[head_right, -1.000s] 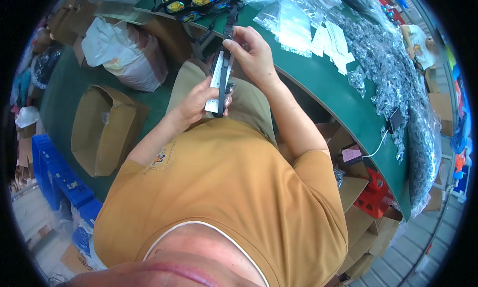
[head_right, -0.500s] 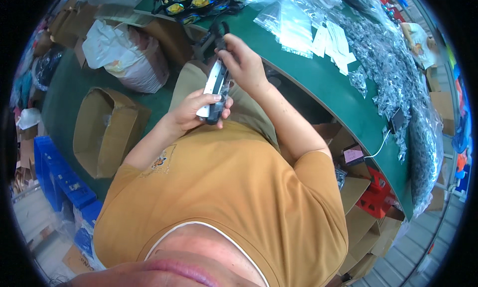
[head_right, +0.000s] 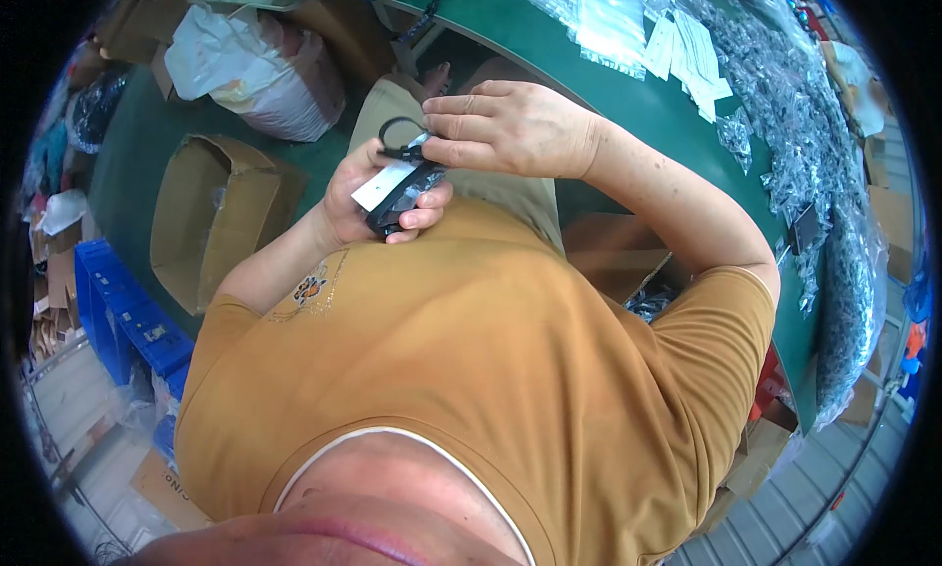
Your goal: The recorder is packaging swimming goggles into small plastic bags at a factory workbench.
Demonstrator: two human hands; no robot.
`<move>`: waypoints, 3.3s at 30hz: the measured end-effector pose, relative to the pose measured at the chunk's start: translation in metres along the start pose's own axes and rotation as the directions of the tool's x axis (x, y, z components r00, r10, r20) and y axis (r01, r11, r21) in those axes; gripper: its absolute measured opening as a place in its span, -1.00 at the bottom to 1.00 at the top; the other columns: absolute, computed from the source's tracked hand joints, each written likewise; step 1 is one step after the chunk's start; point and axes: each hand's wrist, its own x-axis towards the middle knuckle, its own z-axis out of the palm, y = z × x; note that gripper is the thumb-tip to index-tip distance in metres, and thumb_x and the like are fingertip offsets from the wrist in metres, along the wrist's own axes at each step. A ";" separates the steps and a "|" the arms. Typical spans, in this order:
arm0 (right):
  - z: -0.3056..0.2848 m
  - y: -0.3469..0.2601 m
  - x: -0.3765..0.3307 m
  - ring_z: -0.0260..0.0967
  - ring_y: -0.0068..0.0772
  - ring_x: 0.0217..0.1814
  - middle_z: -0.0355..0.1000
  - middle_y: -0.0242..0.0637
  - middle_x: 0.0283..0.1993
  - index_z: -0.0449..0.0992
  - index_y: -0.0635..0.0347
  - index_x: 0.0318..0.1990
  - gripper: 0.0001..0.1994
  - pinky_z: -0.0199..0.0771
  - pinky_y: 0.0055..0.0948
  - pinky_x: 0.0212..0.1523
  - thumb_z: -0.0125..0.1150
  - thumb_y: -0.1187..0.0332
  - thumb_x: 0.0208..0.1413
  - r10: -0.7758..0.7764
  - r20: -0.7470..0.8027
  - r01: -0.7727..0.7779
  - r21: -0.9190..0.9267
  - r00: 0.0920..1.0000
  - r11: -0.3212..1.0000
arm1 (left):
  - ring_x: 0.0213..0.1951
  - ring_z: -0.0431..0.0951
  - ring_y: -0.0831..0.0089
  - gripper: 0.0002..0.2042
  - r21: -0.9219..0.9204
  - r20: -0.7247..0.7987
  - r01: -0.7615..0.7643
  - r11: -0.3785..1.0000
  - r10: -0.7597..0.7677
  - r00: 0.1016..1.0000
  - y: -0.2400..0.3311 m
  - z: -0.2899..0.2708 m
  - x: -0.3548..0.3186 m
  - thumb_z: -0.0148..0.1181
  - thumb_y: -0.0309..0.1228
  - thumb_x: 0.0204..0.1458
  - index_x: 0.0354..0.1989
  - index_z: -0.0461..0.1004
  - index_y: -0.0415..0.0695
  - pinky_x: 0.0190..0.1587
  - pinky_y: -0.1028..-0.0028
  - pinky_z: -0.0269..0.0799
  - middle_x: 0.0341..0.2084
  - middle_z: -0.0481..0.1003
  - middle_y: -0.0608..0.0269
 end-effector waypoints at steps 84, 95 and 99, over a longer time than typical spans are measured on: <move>0.052 -0.078 -0.023 0.43 -0.45 -0.25 0.41 -0.31 -0.22 0.44 0.30 0.00 -0.68 0.48 -0.42 -0.24 0.30 0.32 0.18 0.849 0.418 -0.029 0.901 0.323 -0.433 | -0.52 0.43 0.72 -0.89 0.983 -0.182 0.082 0.166 0.776 0.604 0.015 -0.044 0.018 0.25 -0.40 0.27 -0.20 0.58 -0.17 -0.49 0.64 0.32 -0.54 0.51 0.43; 0.063 -0.078 -0.006 0.41 -0.55 -0.21 0.46 -0.41 -0.18 0.45 0.19 0.00 -0.66 0.42 -0.48 -0.16 0.40 0.37 0.11 0.875 0.455 -0.044 0.890 0.164 -0.454 | -0.42 0.64 0.46 -0.93 0.913 0.179 0.166 -0.373 0.731 0.659 0.006 -0.039 0.029 0.33 -0.48 0.11 -0.24 0.61 -0.12 -0.35 0.47 0.52 -0.42 0.65 0.25; 0.071 -0.078 -0.004 0.39 -0.64 -0.19 0.48 -0.46 -0.18 0.48 0.16 -0.04 -0.70 0.41 -0.54 -0.17 0.40 0.41 0.09 0.864 0.483 -0.137 0.874 0.142 -0.466 | -0.37 0.67 0.34 -0.91 0.725 0.406 0.149 -0.672 0.593 0.696 0.010 -0.038 0.031 0.37 -0.55 0.06 -0.32 0.57 -0.17 -0.26 0.41 0.54 -0.43 0.63 0.18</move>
